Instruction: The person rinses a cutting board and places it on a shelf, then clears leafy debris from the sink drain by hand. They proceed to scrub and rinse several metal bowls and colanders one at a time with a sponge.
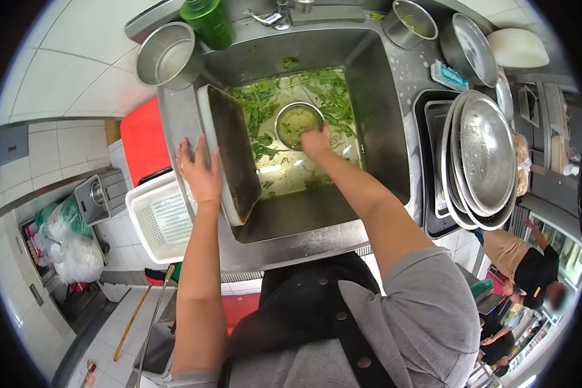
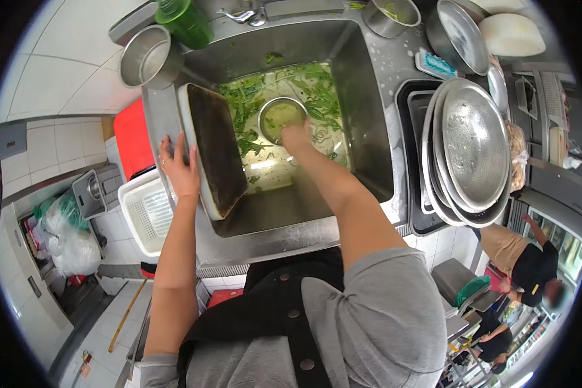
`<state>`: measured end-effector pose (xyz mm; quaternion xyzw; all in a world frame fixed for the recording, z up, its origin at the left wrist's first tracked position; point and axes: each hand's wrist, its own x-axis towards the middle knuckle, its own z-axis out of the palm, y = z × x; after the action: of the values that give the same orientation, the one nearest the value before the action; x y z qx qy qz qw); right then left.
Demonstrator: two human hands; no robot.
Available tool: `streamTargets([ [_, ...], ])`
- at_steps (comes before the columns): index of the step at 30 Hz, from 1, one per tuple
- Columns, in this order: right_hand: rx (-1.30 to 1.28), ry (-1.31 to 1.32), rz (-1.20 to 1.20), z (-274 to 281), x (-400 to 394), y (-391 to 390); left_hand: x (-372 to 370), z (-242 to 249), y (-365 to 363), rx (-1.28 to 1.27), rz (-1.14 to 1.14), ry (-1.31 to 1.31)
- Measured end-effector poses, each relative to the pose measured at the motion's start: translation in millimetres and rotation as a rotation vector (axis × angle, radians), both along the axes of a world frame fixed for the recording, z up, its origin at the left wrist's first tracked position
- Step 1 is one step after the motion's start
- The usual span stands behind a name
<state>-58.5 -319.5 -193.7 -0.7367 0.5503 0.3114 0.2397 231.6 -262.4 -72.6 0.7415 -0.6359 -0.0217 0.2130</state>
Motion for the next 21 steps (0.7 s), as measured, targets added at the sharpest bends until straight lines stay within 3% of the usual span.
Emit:
streamTargets([
  [1,-0.156,-0.164,-0.191,5,1,4,4,-10,1,0.011,0.001,-0.012],
  [2,-0.157,-0.18,-0.18,8,9,9,8,-12,0,0.017,0.002,-0.026],
  [4,-0.617,-0.278,-0.451,16,20,26,4,-1,-1,0.02,0.0,-0.027],
  [5,-0.437,-0.415,-0.434,40,30,29,3,1,0,0.022,-0.004,-0.025],
  [9,-0.374,-0.91,-0.327,101,87,36,1,0,1,0.009,-0.015,-0.012],
  [10,-0.383,-0.921,-0.312,110,91,19,3,-1,1,0.001,-0.014,-0.021],
  [12,-0.891,-1.172,-0.531,123,98,-30,3,-1,1,-0.003,-0.004,-0.027],
  [14,-1.077,-1.023,-0.573,149,90,-89,2,2,-1,0.006,-0.002,-0.028],
  [16,-1.088,-0.984,-0.376,173,85,-137,2,3,1,0.042,-0.02,-0.054],
  [17,-1.082,-0.986,-0.379,162,86,-163,1,2,1,0.039,-0.02,-0.056],
  [19,-1.121,-0.73,-0.071,137,93,-197,0,3,1,0.04,-0.024,-0.065],
  [20,-1.116,-0.737,-0.067,148,94,-196,0,3,1,0.035,-0.029,-0.072],
  [21,-0.964,-0.387,0.145,171,92,-196,1,2,2,0.045,-0.044,-0.1],
])
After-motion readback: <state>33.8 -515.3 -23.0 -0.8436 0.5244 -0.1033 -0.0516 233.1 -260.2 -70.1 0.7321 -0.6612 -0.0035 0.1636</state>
